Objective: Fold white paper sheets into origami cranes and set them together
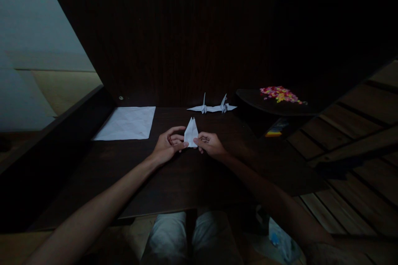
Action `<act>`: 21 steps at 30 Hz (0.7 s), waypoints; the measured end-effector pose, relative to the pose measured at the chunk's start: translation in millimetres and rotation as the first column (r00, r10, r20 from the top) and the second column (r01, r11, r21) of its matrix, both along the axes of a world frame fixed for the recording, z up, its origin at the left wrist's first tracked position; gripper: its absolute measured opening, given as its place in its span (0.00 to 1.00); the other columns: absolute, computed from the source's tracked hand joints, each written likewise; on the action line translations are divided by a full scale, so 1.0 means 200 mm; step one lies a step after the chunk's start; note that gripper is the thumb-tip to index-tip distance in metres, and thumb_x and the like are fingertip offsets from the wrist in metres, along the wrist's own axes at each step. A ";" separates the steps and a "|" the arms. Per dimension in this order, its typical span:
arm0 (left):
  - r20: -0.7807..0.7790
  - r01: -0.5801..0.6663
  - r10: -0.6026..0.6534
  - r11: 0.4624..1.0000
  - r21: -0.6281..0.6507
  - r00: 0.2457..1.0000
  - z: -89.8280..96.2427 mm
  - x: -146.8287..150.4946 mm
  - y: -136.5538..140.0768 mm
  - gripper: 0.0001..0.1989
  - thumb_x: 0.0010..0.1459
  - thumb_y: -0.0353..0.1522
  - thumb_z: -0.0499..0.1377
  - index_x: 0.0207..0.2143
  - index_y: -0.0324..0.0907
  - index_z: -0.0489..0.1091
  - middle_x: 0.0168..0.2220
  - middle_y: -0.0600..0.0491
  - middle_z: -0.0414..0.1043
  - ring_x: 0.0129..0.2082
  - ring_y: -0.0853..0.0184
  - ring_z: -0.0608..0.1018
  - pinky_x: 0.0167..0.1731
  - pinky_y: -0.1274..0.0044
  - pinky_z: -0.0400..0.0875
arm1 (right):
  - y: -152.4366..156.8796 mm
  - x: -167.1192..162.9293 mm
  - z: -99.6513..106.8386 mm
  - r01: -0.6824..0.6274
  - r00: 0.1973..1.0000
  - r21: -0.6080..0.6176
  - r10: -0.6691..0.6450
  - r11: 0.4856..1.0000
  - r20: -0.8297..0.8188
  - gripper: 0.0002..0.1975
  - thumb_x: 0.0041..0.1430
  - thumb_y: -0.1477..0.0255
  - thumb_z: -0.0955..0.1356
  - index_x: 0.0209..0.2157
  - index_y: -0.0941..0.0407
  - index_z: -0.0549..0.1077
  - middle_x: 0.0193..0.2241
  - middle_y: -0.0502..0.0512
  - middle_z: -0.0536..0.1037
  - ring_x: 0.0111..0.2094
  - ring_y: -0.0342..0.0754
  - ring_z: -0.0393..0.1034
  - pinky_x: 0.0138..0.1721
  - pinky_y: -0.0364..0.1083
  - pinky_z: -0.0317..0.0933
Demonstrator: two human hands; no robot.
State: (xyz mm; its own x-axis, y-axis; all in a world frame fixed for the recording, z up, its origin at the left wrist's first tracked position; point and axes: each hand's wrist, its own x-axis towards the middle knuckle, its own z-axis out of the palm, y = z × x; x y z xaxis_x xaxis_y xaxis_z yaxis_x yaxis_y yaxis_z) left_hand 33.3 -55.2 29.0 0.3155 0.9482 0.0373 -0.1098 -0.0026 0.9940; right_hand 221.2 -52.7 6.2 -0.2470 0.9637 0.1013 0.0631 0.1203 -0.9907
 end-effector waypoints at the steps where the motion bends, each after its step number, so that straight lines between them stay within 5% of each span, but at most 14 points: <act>1: 0.004 -0.001 0.001 1.000 0.006 1.000 0.00 0.00 0.00 0.33 0.38 0.31 0.69 0.48 0.39 0.64 0.28 0.54 0.73 0.20 0.74 0.72 0.21 0.81 0.67 | 0.00 0.00 0.00 0.005 1.000 0.006 -0.005 1.000 -0.010 0.19 0.46 0.56 0.71 0.23 0.58 0.67 0.17 0.48 0.71 0.14 0.38 0.61 0.14 0.38 0.58; 11: 0.080 -0.076 0.072 0.996 0.046 0.994 -0.05 0.00 0.04 0.23 0.40 0.32 0.69 0.39 0.39 0.66 0.32 0.52 0.74 0.28 0.70 0.76 0.29 0.77 0.73 | 0.00 -0.01 -0.01 0.040 0.987 0.080 -0.027 0.996 -0.156 0.26 0.45 0.65 0.73 0.44 0.54 0.62 0.24 0.45 0.71 0.20 0.41 0.68 0.16 0.40 0.64; 21: 0.068 -0.103 0.101 0.994 0.029 0.993 -0.06 0.00 0.04 0.21 0.39 0.34 0.70 0.36 0.38 0.70 0.33 0.53 0.75 0.28 0.67 0.78 0.35 0.72 0.73 | -0.01 -0.01 0.01 0.103 0.989 0.127 -0.088 0.987 -0.116 0.22 0.46 0.62 0.72 0.41 0.55 0.65 0.26 0.47 0.71 0.22 0.41 0.68 0.19 0.40 0.65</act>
State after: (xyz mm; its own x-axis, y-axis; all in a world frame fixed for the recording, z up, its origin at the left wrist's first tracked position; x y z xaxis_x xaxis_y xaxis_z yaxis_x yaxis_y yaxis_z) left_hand 32.6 -46.9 16.2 0.2129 0.9733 0.0862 -0.1725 -0.0494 0.9838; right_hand 219.2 -55.0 7.8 -0.1349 0.9585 0.2510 -0.0278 0.2496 -0.9680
